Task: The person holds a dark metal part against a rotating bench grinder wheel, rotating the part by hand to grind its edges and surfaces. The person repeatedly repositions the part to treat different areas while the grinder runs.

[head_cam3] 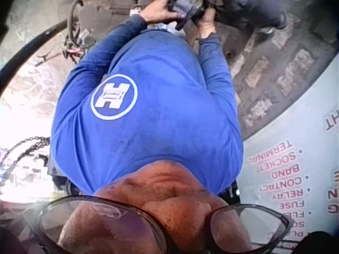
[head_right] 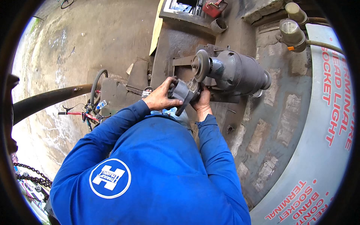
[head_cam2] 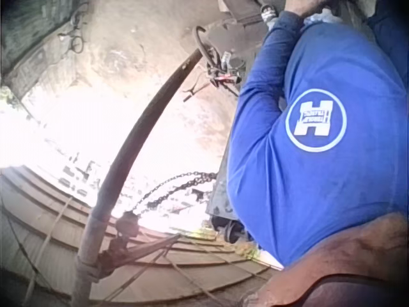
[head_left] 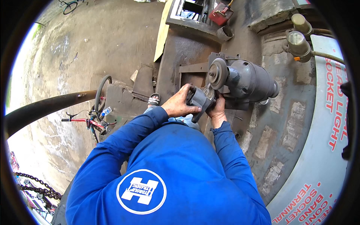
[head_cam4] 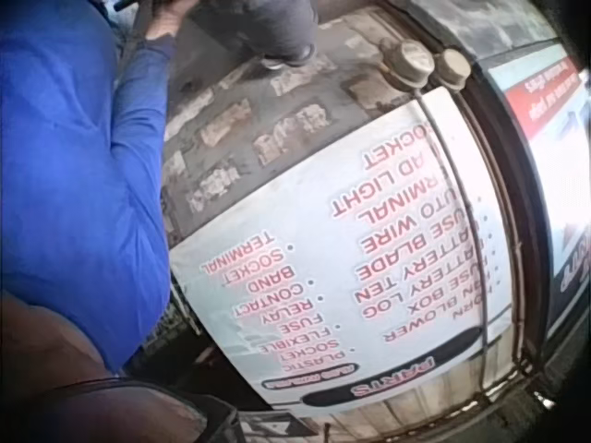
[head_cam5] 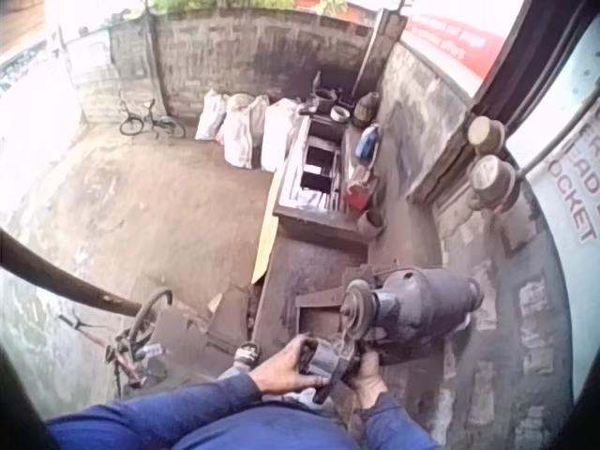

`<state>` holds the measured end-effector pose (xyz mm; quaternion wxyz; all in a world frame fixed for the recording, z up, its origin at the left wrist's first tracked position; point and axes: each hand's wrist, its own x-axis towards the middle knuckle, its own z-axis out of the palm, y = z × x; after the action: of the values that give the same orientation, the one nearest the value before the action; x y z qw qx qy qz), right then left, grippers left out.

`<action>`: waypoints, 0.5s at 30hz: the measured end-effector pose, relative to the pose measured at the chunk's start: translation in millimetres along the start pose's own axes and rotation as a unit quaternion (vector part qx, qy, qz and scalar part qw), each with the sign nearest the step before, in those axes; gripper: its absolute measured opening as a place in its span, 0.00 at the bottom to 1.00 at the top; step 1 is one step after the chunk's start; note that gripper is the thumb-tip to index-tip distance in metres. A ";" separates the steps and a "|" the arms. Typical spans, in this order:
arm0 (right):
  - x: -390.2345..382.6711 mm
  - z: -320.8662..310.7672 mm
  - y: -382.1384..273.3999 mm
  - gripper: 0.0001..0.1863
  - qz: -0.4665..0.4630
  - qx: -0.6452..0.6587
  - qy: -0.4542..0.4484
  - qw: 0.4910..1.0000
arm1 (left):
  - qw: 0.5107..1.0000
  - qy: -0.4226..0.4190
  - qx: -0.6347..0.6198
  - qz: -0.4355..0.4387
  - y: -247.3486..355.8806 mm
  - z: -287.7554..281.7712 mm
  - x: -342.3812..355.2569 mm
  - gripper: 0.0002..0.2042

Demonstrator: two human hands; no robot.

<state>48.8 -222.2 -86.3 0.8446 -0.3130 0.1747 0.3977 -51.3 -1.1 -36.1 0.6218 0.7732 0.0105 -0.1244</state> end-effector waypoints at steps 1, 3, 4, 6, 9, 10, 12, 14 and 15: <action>1.2 -1.0 -0.3 0.23 0.017 -0.014 0.017 1.000 | 0.999 -0.019 -0.039 -0.033 -1.3 2.0 -1.5 0.52; -2.1 -3.4 -0.3 0.24 0.021 -0.037 0.016 0.999 | 0.997 -0.030 -0.057 -0.052 -0.3 9.1 -6.6 0.62; -2.6 -4.3 -1.3 0.24 0.020 -0.051 0.020 0.998 | 0.997 -0.029 -0.066 -0.034 0.7 10.5 -8.0 0.62; -5.8 -6.0 -1.9 0.25 0.005 -0.049 0.035 0.998 | 0.997 -0.025 -0.077 0.004 4.0 10.5 -8.4 0.62; -8.7 -6.2 -5.1 0.26 0.024 -0.067 0.053 0.996 | 0.999 -0.031 -0.015 0.031 15.2 14.4 -3.3 0.58; -9.9 -5.1 -5.4 0.27 0.020 -0.071 0.026 0.997 | 0.998 -0.029 0.024 0.054 19.3 14.1 -1.9 0.57; -9.3 -0.1 -5.6 0.27 0.009 -0.087 0.032 0.996 | 0.999 -0.001 0.018 0.028 28.1 11.8 -1.8 0.54; -15.9 5.0 -0.1 0.28 -0.006 -0.075 0.033 0.997 | 0.999 0.000 0.041 -0.001 37.1 9.9 0.3 0.54; -18.8 7.6 3.8 0.28 -0.015 -0.068 0.042 0.997 | 1.000 0.004 0.012 -0.014 40.5 7.4 3.5 0.54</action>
<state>34.5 -225.9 -71.9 0.8192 -0.3883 0.1781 0.3827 -42.4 -17.8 0.6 0.6109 0.7805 0.0225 -0.1306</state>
